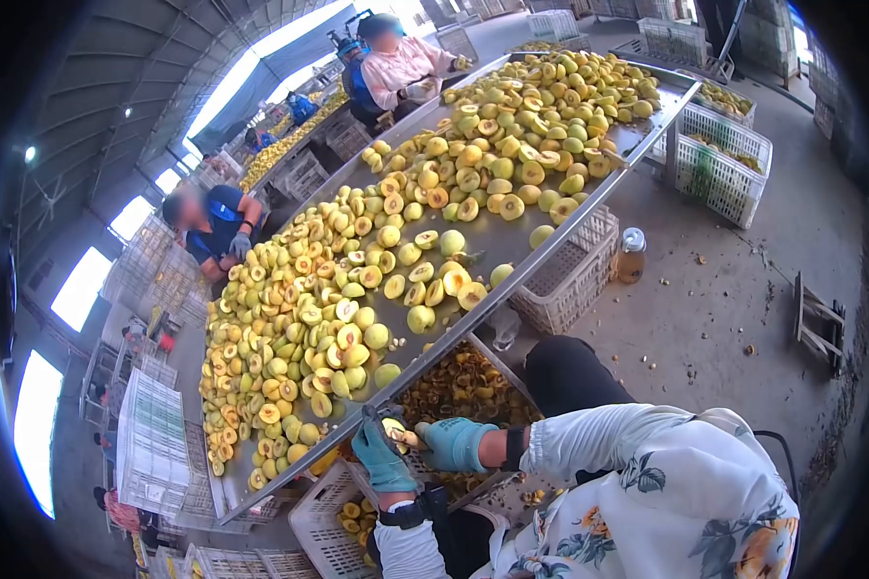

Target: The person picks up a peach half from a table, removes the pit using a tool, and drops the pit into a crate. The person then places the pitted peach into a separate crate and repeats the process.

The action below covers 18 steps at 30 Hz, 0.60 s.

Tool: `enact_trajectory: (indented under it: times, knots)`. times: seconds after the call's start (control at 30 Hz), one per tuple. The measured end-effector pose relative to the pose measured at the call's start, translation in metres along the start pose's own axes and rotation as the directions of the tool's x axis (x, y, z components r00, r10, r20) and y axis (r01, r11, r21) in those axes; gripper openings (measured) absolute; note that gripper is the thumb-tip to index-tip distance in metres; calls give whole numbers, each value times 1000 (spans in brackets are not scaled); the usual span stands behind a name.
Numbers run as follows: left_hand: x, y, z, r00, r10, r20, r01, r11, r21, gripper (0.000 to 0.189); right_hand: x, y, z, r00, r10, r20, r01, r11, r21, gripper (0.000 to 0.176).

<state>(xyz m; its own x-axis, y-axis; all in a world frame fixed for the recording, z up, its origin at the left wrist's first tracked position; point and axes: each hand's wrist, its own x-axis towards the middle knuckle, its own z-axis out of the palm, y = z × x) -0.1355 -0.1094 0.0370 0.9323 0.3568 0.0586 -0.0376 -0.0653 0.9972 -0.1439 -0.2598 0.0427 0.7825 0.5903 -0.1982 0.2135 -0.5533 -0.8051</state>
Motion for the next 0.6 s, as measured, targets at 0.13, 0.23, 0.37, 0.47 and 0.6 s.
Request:
enact_trajectory:
  times: [0.13, 0.23, 0.37, 0.47, 0.6]
  knots:
    - [-4, 6, -1, 998, 30, -47, -20, 980, 199, 42, 8, 7, 11, 1000, -11, -8, 11, 1000, 27, 31]
    - [-13, 14, 4, 983, 157, -100, -87, 863, 498, 42, 9, 7, 16, 999, -23, -26, 24, 997, 73, 32]
    - [-4, -19, -14, 932, 363, 18, -331, 827, 454, 34, 11, 9, 20, 996, -27, -81, 36, 992, 120, 37]
    - [2, -21, -23, 763, 621, 178, -610, 600, 518, 27, 12, 7, 17, 989, -60, -134, 60, 998, -3, 31]
    - [12, -21, -28, 794, 485, 366, -603, 706, 371, 26, 12, 6, 13, 988, -104, -114, 93, 991, -96, 29]
